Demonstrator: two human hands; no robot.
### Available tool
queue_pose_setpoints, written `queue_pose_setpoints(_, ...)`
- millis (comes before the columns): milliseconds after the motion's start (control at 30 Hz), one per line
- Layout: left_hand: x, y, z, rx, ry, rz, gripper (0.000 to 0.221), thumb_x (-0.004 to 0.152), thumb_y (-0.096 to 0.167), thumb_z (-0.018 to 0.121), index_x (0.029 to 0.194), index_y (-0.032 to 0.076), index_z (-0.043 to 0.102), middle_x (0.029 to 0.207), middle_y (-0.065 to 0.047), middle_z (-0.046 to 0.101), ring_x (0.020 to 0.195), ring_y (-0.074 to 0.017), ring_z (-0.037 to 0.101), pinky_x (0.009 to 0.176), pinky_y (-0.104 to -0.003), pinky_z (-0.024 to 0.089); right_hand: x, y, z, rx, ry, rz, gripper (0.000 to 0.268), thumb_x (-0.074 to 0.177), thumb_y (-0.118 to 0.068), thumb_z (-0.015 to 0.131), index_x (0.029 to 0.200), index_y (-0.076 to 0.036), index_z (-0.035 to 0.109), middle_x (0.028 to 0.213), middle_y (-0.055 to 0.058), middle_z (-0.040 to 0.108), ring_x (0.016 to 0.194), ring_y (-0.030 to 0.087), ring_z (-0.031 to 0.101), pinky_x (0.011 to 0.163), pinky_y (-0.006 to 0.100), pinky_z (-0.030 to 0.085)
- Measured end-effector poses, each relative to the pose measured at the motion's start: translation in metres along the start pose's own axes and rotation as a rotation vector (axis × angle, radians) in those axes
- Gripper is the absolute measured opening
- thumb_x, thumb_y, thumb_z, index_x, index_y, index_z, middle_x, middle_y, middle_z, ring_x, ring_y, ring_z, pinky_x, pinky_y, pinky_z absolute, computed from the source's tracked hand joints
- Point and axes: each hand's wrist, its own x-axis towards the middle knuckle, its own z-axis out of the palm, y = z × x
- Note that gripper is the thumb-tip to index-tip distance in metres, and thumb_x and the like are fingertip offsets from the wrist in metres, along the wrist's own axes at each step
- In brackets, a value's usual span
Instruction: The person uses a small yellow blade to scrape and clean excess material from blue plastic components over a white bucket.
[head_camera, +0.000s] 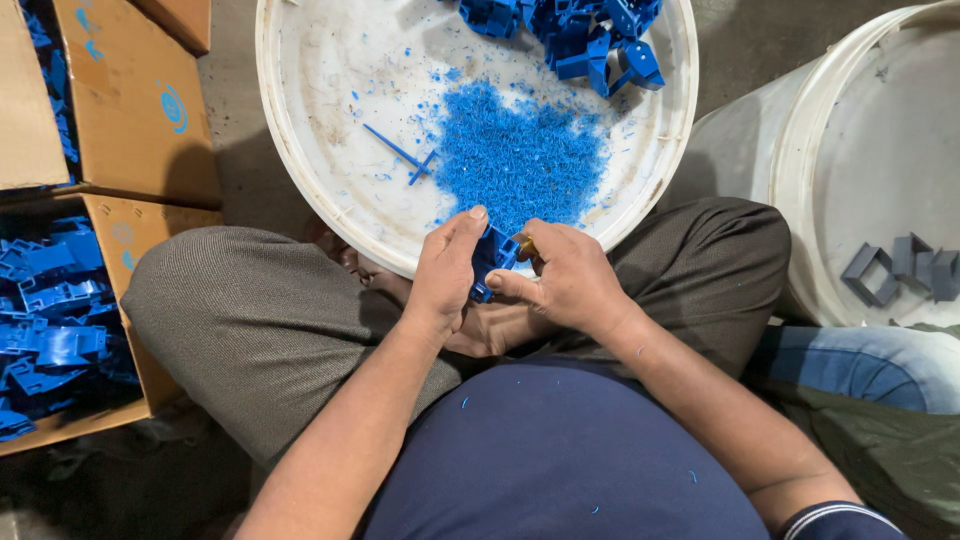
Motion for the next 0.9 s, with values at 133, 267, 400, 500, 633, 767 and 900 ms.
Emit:
queue_pose_setpoints(133,-0.002,0.001,0.001,0.025,0.01,-0.019,0.027,0.103,0.032,0.06,0.088,0.01,0.064,0.081,0.008,0.054,0.075,-0.0021,0.046,0.065,-0.022,0.042,-0.002,0.0,0.003,-0.003,0.002,-0.008,0.059,0.08,-0.061,0.079,0.09,-0.005,0.063,0.071,0.009,0.061,0.067,0.027,0.062,0.062,0.04,0.049)
queue_pose_setpoints(267,-0.002,0.003,0.002,0.016,0.002,-0.033,0.028,0.104,0.032,0.06,0.086,0.01,0.063,0.079,0.008,0.054,0.072,-0.0023,0.045,0.063,-0.023,0.041,-0.003,-0.004,0.006,0.01,0.077,0.009,0.059,0.077,-0.06,0.08,0.083,-0.005,0.061,0.067,0.011,0.058,0.062,0.029,0.06,0.059,0.04,0.047)
queue_pose_setpoints(400,-0.001,0.002,0.002,0.034,0.013,-0.024,0.028,0.104,0.031,0.06,0.085,0.011,0.063,0.078,0.008,0.052,0.072,-0.0021,0.044,0.062,-0.023,0.039,-0.003,-0.006,0.006,0.023,0.081,0.016,0.06,0.077,-0.06,0.08,0.083,-0.004,0.06,0.066,0.011,0.058,0.062,0.03,0.06,0.058,0.04,0.047)
queue_pose_setpoints(500,-0.001,0.001,0.001,0.088,0.027,0.001,0.031,0.104,0.032,0.061,0.082,0.01,0.062,0.077,0.008,0.049,0.072,-0.0027,0.04,0.061,-0.024,0.037,-0.002,-0.003,0.006,0.015,0.064,-0.001,0.059,0.079,-0.06,0.079,0.083,-0.005,0.06,0.068,0.01,0.06,0.063,0.029,0.061,0.059,0.04,0.048)
queue_pose_setpoints(633,-0.002,0.001,0.001,0.146,0.02,0.021,0.034,0.104,0.034,0.06,0.081,0.009,0.061,0.077,0.008,0.047,0.073,-0.0039,0.038,0.063,-0.024,0.037,-0.001,0.001,0.006,0.004,0.013,-0.001,0.058,0.08,-0.061,0.079,0.083,-0.005,0.06,0.067,0.01,0.06,0.064,0.029,0.062,0.059,0.04,0.048)
queue_pose_setpoints(767,-0.002,0.002,0.0,0.187,0.024,0.031,0.034,0.104,0.034,0.06,0.082,0.008,0.062,0.076,0.008,0.048,0.073,-0.0046,0.039,0.064,-0.025,0.038,-0.003,0.004,0.009,0.022,0.008,-0.013,0.058,0.084,-0.061,0.075,0.085,-0.005,0.06,0.07,0.011,0.06,0.065,0.029,0.062,0.06,0.04,0.049)
queue_pose_setpoints(900,0.0,0.001,-0.001,0.294,0.035,0.121,0.036,0.105,0.033,0.059,0.081,0.007,0.061,0.074,0.007,0.048,0.072,-0.0044,0.039,0.062,-0.026,0.039,-0.006,0.002,0.011,0.035,0.053,-0.105,0.061,0.089,-0.066,0.069,0.087,-0.006,0.06,0.072,0.01,0.059,0.069,0.028,0.062,0.063,0.039,0.049)
